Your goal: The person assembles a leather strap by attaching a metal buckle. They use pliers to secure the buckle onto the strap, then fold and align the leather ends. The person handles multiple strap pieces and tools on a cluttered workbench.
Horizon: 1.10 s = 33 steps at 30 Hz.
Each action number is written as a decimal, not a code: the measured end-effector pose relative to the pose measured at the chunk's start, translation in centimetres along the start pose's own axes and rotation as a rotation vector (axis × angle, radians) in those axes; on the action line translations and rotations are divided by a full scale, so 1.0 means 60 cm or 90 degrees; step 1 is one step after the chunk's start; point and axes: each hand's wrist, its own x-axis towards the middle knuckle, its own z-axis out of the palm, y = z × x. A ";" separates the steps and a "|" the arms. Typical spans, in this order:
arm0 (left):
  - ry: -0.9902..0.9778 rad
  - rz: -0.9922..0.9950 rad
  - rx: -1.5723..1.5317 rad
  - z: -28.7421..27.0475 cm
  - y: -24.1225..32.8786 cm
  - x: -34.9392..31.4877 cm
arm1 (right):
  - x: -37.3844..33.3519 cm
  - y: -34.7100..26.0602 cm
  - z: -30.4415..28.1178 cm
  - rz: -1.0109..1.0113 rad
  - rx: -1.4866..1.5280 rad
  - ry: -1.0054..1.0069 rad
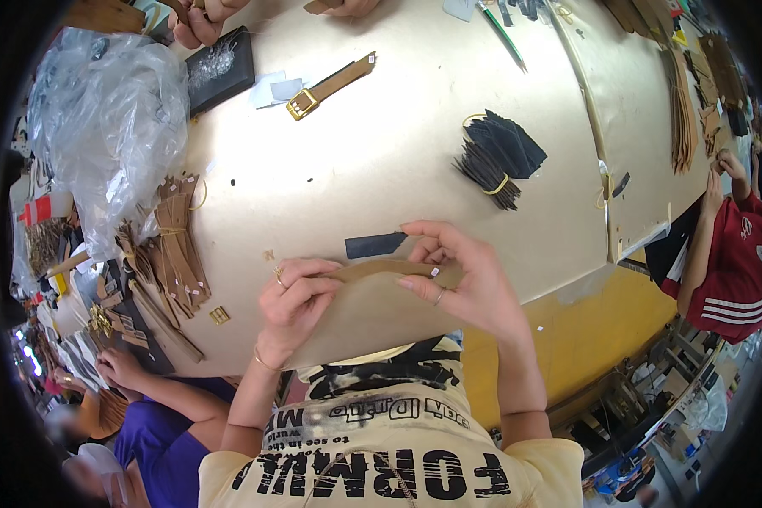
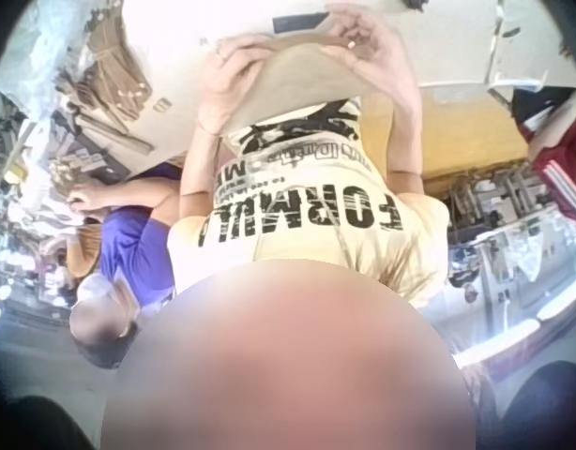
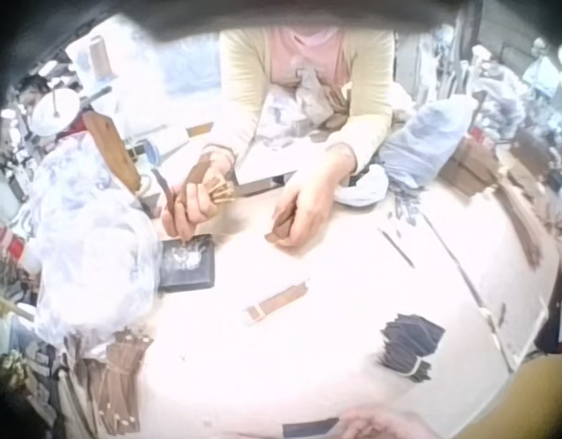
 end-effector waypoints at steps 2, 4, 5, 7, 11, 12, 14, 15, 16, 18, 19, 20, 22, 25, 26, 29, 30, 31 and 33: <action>0.014 -0.002 0.001 0.004 -0.001 -0.001 | 0.001 -0.003 0.007 0.009 -0.027 0.022; 0.016 -0.004 0.006 0.003 0.003 0.003 | 0.004 -0.010 0.012 0.016 -0.066 0.030; 0.021 -0.003 0.006 0.004 0.002 0.004 | 0.006 -0.012 0.013 0.018 -0.089 0.034; 0.024 -0.005 0.001 0.006 0.002 0.004 | 0.007 -0.016 0.015 0.037 -0.090 0.030; 0.033 -0.038 0.012 0.005 0.001 0.005 | 0.015 -0.021 0.008 0.051 -0.071 0.055; 0.034 -0.038 0.021 0.006 0.000 0.006 | 0.017 -0.022 0.007 0.048 -0.086 0.064; 0.036 -0.040 0.036 0.009 -0.002 0.010 | 0.018 -0.023 0.004 0.044 -0.115 0.083; 0.043 -0.037 0.032 0.011 -0.003 0.011 | 0.017 -0.023 0.004 0.051 -0.101 0.091; 0.051 -0.034 0.028 0.012 -0.003 0.012 | 0.016 -0.022 0.005 0.055 -0.088 0.099; 0.058 -0.040 0.018 0.014 -0.005 0.014 | 0.015 -0.021 0.005 0.049 -0.055 0.111; 0.056 -0.049 0.013 0.012 -0.005 0.013 | 0.015 -0.019 0.006 0.040 -0.034 0.116; 0.053 -0.062 0.007 0.011 -0.004 0.011 | 0.013 -0.018 0.006 0.038 -0.013 0.121; 0.053 -0.072 0.000 0.011 -0.003 0.007 | 0.009 -0.016 0.000 -0.001 -0.038 0.105; 0.048 -0.095 -0.045 0.003 -0.001 -0.003 | 0.004 -0.014 -0.010 -0.036 -0.065 0.066; 0.046 -0.096 -0.068 0.003 -0.001 -0.004 | 0.003 -0.015 -0.017 -0.047 -0.076 0.055; 0.104 -0.198 -0.305 0.000 0.011 -0.017 | -0.007 -0.017 -0.035 -0.058 -0.015 0.001; 0.101 -0.165 -0.315 -0.005 0.011 -0.018 | -0.010 -0.019 -0.043 -0.067 -0.034 0.046; 0.138 -0.193 -0.434 -0.005 0.014 -0.017 | -0.010 -0.020 -0.052 -0.087 -0.059 0.096; 0.198 -0.252 -0.676 -0.010 0.017 -0.011 | -0.008 -0.024 -0.071 -0.114 -0.130 0.222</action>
